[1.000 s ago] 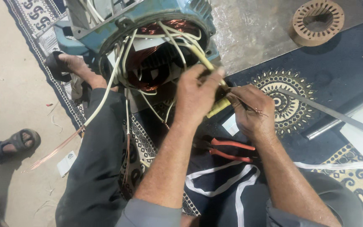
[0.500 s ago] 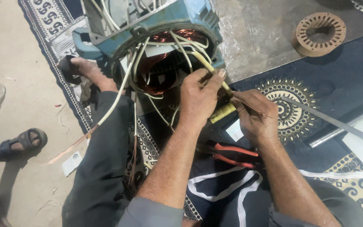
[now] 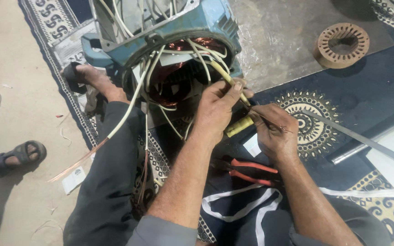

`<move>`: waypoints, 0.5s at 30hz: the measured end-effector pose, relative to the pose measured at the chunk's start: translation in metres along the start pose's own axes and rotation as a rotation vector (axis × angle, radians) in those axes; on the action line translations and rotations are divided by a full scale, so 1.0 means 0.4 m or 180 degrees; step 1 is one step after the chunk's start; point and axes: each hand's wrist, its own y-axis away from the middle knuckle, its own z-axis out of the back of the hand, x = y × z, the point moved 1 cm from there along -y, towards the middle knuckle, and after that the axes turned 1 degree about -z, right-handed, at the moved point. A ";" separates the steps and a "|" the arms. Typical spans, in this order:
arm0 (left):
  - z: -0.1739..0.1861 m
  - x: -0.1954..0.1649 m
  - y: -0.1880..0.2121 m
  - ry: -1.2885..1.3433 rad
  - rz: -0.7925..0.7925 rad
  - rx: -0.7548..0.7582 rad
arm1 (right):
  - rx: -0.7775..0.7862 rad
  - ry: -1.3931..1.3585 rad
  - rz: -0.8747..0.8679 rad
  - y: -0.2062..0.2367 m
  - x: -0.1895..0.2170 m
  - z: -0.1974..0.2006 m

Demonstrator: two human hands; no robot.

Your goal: The person sits on the floor working on a disassembled electric motor, pulling and arranging the copper winding wires and white sleeved leads coming out of the stator. They use red-handled pliers to cut and strip the ends of the copper wires, working on one wire end at a time while holding the motor steady with their legs.

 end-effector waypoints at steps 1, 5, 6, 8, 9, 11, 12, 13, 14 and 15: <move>-0.001 0.005 0.004 -0.0037 0.0094 -0.0159 | -0.0016 -0.0007 0.0053 0.000 0.000 0.000; -0.010 0.010 0.004 0.0153 0.0158 -0.0553 | -0.0076 -0.0210 0.0079 0.000 -0.003 -0.002; -0.014 0.008 0.001 0.0291 0.0107 -0.0593 | -0.0061 -0.0152 0.0051 0.000 -0.004 -0.001; -0.018 0.002 0.000 0.0230 0.0093 -0.0660 | -0.0025 -0.0049 -0.0011 -0.001 -0.003 0.001; -0.020 -0.002 0.000 0.0194 0.0092 -0.0685 | -0.0030 -0.0078 0.0023 -0.002 -0.002 0.001; -0.020 -0.010 0.005 0.0153 0.0090 -0.0590 | -0.0048 -0.0151 0.0101 -0.005 0.003 0.002; -0.018 -0.015 0.006 0.0126 0.0076 -0.0548 | -0.0035 -0.0151 0.0096 -0.007 0.005 0.002; -0.018 -0.018 0.008 0.0039 0.0106 -0.0550 | -0.0012 -0.0148 0.0085 -0.008 0.006 0.002; -0.018 -0.020 0.010 -0.0048 0.0140 -0.0555 | 0.0014 -0.0145 0.0070 -0.008 0.008 0.003; -0.018 -0.023 0.011 -0.0137 0.0173 -0.0557 | 0.0034 -0.0110 0.0031 -0.007 0.008 0.002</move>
